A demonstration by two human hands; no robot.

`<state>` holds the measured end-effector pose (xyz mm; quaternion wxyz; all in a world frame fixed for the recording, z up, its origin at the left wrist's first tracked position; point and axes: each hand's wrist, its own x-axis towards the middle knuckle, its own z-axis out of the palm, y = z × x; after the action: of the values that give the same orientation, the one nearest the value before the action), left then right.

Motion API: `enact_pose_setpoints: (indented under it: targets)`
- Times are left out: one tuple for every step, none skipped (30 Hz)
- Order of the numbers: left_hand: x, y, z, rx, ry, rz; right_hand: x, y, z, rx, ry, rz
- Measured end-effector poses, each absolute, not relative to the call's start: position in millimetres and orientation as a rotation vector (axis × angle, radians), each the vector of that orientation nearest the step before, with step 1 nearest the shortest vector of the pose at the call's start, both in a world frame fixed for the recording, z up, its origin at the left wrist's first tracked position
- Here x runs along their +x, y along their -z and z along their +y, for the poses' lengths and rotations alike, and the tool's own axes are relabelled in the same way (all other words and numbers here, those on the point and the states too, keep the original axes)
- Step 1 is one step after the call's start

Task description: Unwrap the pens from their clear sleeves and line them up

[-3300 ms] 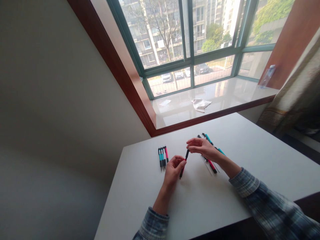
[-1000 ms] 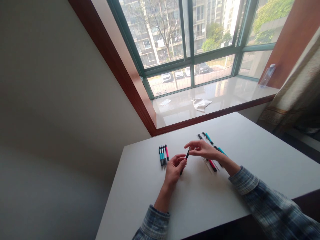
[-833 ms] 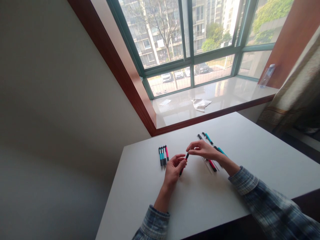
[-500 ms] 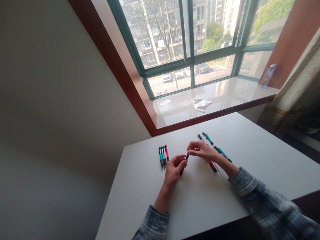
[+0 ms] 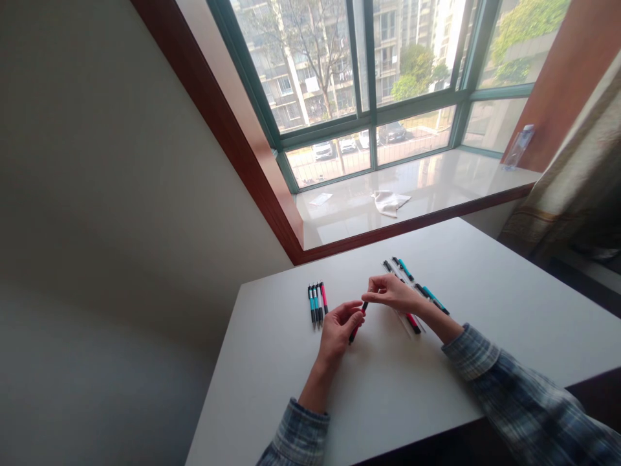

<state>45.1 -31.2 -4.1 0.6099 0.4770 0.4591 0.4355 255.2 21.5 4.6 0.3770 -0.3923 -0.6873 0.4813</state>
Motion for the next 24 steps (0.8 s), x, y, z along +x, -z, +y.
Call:
enact_pose_setpoints:
  targets:
    - [45.4, 3.8, -31.4, 1.103, -1.006, 1.062, 255.5, -4.5, 21.4, -1.006, -1.222, -1.758]
    - [45.5, 3.5, -31.5, 1.104, -1.006, 1.064, 255.9, -4.5, 21.5, -0.996, -1.225, -1.758]
    - [45.5, 3.2, -31.5, 1.106, -1.007, 1.069, 256.5, -4.7, 21.6, -0.977, -1.238, -1.757]
    - [45.4, 2.9, -31.5, 1.106, -1.009, 1.074, 257.2, -5.1, 21.7, -0.951, -1.258, -1.758]
    - [45.2, 2.5, -31.5, 1.104, -1.011, 1.08, 257.9, -5.6, 21.8, -0.921, -1.287, -1.761]
    - [44.9, 2.1, -31.5, 1.102, -1.012, 1.082, 258.4, -6.3, 21.7, -0.89, -1.318, -1.767]
    - [44.6, 1.7, -31.5, 1.099, -1.014, 1.082, 258.8, -7.0, 21.5, -0.862, -1.346, -1.773]
    - [44.3, 1.3, -31.5, 1.098, -1.016, 1.08, 259.0, -7.7, 21.3, -0.838, -1.368, -1.778]
    - [44.1, 0.9, -31.5, 1.097, -1.017, 1.075, 258.9, -8.2, 21.0, -0.82, -1.382, -1.781]
    - [43.9, 0.5, -31.6, 1.098, -1.016, 1.069, 258.5, -8.6, 20.8, -0.811, -1.387, -1.778]
    - [43.9, 0.1, -31.7, 1.1, -1.015, 1.064, 258.0, -8.7, 20.5, -0.812, -1.382, -1.772]
    - [44.0, -0.3, -31.8, 1.103, -1.015, 1.059, 257.4, -8.6, 20.4, -0.823, -1.373, -1.767]
    - [44.2, -0.7, -32.0, 1.106, -1.016, 1.055, 256.7, -8.1, 20.2, -0.842, -1.36, -1.765]
    - [44.6, -1.1, -32.3, 1.11, -1.015, 1.053, 256.0, -7.5, 20.1, -0.868, -1.343, -1.767]
    - [45.1, -1.6, -32.5, 1.118, -1.013, 1.05, 255.5, -6.7, 20.1, -0.902, -1.314, -1.77]
    - [45.7, -2.0, -32.8, 1.127, -1.009, 1.049, 255.0, -5.8, 20.0, -0.938, -1.274, -1.777]
    - [46.3, -2.5, -33.0, 1.136, -1.004, 1.049, 254.8, -4.8, 20.0, -0.972, -1.228, -1.787]
    - [46.8, -2.9, -33.3, 1.144, -0.998, 1.051, 254.7, -4.0, 20.0, -1.001, -1.184, -1.794]
    - [47.3, -3.3, -33.4, 1.15, -0.994, 1.053, 254.9, -3.3, 20.0, -1.018, -1.153, -1.797]
    - [47.5, -3.5, -33.5, 1.152, -0.991, 1.055, 255.2, -2.9, 20.2, -1.017, -1.144, -1.797]
    - [47.5, -3.5, -33.5, 1.15, -0.993, 1.059, 255.6, -2.8, 20.4, -0.999, -1.16, -1.796]
    - [47.3, -3.4, -33.3, 1.146, -0.996, 1.061, 256.1, -3.0, 20.7, -0.968, -1.194, -1.793]
    - [46.8, -3.0, -33.0, 1.14, -0.999, 1.061, 256.6, -3.4, 21.0, -0.932, -1.236, -1.788]
    - [46.0, -2.4, -32.6, 1.133, -1.004, 1.059, 257.1, -4.1, 21.2, -0.895, -1.276, -1.784]
